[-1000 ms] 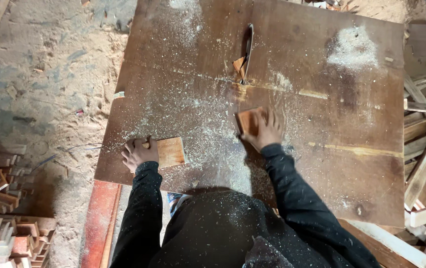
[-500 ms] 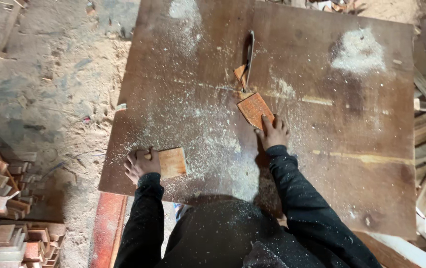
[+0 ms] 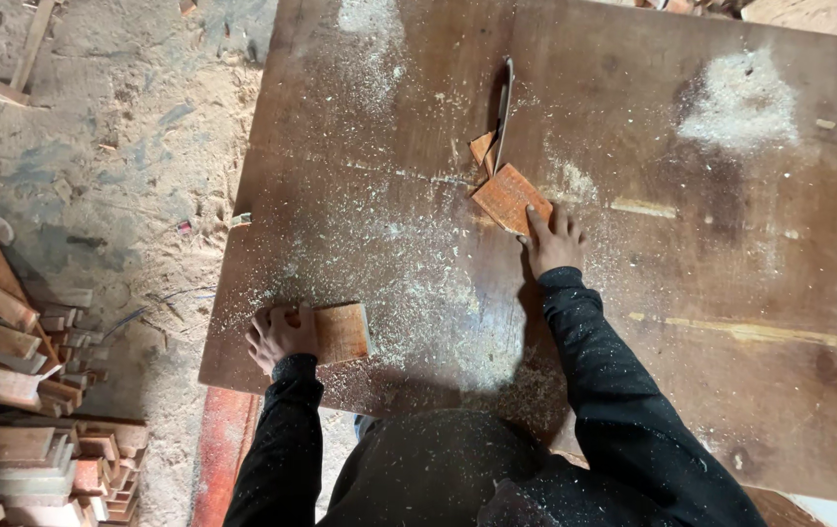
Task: The person uses a table saw to cut small wooden blocks. They guide each block through the spinning blade with their right hand while stabilizing the work surface with their left hand, repeating the process for several pieces.
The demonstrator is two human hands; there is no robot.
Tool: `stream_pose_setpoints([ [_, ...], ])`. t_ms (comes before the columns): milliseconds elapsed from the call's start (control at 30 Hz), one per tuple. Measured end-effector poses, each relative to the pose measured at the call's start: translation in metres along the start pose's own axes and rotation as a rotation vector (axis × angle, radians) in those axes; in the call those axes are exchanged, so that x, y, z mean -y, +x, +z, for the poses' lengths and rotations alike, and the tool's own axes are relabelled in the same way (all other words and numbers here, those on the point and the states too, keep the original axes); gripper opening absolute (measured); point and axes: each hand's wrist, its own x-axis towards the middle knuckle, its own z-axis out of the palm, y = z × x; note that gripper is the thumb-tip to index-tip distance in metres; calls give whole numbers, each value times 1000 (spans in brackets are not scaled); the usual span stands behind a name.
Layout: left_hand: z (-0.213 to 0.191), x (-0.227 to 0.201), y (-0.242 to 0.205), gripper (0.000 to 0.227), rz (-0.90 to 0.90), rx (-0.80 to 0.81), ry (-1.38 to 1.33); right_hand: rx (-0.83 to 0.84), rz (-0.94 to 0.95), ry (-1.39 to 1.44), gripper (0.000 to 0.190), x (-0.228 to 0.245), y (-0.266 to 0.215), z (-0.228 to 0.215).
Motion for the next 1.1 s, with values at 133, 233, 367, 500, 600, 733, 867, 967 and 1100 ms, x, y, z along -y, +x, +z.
stream_pose_setpoints([
  [133,1,1,-1,51,-17,43,-5,5,21,-14,59,0,13,6],
  [233,-1,2,-2,50,-4,22,-15,-52,2,-57,60,-3,31,13],
  [367,-1,-1,0,51,-25,46,-25,-113,-14,-48,57,-9,50,18],
  [500,-4,0,-1,51,-15,25,-23,-95,0,-43,55,-9,53,18],
  [600,-8,-4,-4,54,-18,37,-13,-94,27,-12,55,-6,62,15],
  [733,-16,-7,-11,54,-18,52,18,24,188,30,57,1,84,12],
  [867,-14,-7,-6,60,-15,36,-25,-7,104,19,43,-4,63,5],
  [967,-4,-2,-2,58,0,8,-34,-12,68,-20,52,2,23,4],
  [1100,4,4,0,58,19,-28,-30,61,149,10,59,25,-5,-3],
])
